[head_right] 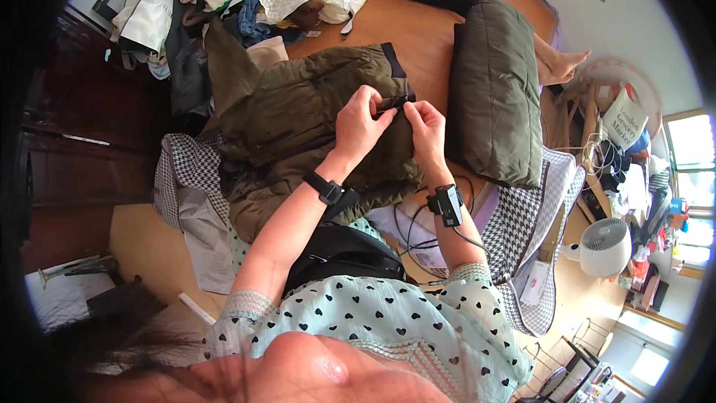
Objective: The recorder folds an olive green jacket and secures it with a white strap.
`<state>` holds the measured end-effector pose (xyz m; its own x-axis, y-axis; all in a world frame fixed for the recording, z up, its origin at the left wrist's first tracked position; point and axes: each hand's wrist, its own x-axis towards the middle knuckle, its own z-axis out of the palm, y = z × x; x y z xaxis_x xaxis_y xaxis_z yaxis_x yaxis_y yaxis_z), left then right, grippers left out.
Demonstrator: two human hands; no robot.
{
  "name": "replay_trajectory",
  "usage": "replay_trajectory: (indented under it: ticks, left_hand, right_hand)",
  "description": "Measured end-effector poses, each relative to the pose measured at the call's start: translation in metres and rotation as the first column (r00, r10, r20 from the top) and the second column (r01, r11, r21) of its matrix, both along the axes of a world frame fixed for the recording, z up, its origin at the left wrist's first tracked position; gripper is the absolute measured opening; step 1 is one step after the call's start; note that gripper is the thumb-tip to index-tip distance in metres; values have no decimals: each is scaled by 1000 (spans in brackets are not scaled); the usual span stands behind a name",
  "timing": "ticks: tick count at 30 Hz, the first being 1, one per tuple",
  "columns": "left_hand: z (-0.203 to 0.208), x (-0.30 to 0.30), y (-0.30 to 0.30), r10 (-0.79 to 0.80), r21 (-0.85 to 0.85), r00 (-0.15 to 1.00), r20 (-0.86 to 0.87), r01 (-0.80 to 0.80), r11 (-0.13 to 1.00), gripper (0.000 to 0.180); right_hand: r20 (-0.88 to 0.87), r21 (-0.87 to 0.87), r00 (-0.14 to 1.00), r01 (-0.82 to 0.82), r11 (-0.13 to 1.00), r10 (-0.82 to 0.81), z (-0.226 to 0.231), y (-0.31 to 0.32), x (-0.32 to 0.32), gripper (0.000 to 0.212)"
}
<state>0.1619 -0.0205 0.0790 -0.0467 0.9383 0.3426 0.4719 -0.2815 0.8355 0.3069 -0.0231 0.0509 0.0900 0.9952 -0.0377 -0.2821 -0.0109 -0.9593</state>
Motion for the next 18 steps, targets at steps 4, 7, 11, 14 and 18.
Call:
replay_trajectory:
  ticks: [4, 7, 11, 14, 18]
  left_hand:
    - [-12, -6, 13, -134, 95, 989, 61, 128, 987, 12]
    - [-12, -26, 28, -200, 69, 978, 56, 196, 978, 9]
    - [8, -30, 37, -78, 314, 973, -219, 146, 938, 11]
    - [14, -28, 23, 11, 148, 976, -219, 22, 989, 17]
    - [0, -31, 12, -122, -317, 933, -340, 8, 948, 39]
  right_hand:
    - [52, 31, 999, 15, 999, -16, 3, -2, -4, 13]
    - [115, 59, 993, -13, 998, 6, -1, -3, 1, 12]
    - [123, 33, 991, -59, 998, 55, 2, -4, 2, 13]
    - [65, -14, 997, -40, 999, 41, 10, -3, -2, 13]
    - [45, -4, 998, -43, 999, 43, 2, -3, -1, 13]
